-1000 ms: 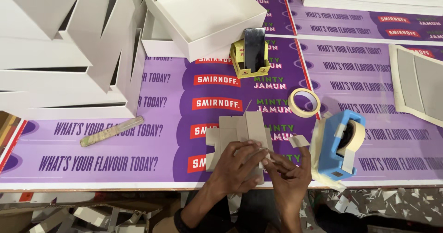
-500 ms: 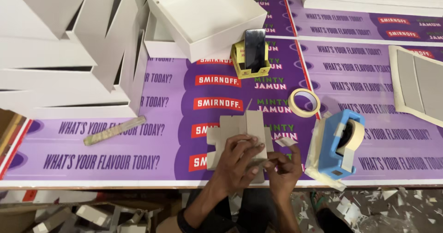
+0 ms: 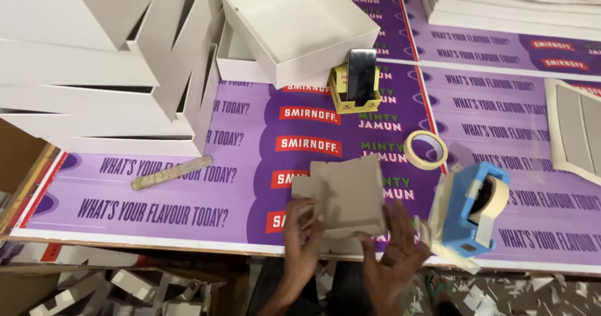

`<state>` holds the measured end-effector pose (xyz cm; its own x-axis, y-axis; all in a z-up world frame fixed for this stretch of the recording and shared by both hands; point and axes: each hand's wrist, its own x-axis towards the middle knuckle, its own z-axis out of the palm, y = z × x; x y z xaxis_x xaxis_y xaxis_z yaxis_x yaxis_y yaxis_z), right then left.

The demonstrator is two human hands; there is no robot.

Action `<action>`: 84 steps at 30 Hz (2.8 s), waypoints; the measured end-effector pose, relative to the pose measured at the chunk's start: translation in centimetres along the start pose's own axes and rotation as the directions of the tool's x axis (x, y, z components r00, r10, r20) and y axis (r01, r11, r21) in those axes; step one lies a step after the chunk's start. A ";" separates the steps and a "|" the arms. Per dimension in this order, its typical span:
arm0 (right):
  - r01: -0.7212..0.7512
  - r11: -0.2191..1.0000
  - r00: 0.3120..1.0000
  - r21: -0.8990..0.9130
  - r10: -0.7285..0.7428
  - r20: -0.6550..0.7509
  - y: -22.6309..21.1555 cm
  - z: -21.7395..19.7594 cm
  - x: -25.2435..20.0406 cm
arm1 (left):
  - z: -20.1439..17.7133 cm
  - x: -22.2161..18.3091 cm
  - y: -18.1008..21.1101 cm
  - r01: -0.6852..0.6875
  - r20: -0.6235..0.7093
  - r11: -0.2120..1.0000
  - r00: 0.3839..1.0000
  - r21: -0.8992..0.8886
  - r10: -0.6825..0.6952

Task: The person folds flat cardboard pieces into small white boxes using both hands. They repeatedly pick up a flat piece, fold the sides, and secure the shape, then place the finished box aside. The process is repeated continuously throughout the clip.

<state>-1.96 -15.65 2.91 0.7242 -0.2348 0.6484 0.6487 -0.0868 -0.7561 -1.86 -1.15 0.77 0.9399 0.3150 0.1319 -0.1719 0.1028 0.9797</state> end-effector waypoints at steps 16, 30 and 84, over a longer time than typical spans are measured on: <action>0.125 0.851 0.923 -0.511 0.089 0.373 0.4 -2.9 2.3 | 2.2 0.3 0.7 -0.323 0.260 0.942 0.921 0.090 0.291; -0.282 0.809 0.950 -0.515 0.310 -0.034 1.4 -5.6 -1.8 | 3.3 1.7 -1.6 -0.707 0.266 0.697 0.699 0.120 0.663; -0.433 0.477 0.624 -0.765 0.771 0.127 6.5 -9.2 -4.7 | -0.2 -0.4 -0.5 0.093 0.363 0.977 0.918 0.190 -0.158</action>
<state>-3.28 -24.01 -5.90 0.9819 -0.0907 -0.1665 -0.1831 -0.6804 -0.7096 -2.22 -1.18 0.19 0.9974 -0.0694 0.0208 -0.0242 -0.0491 0.9985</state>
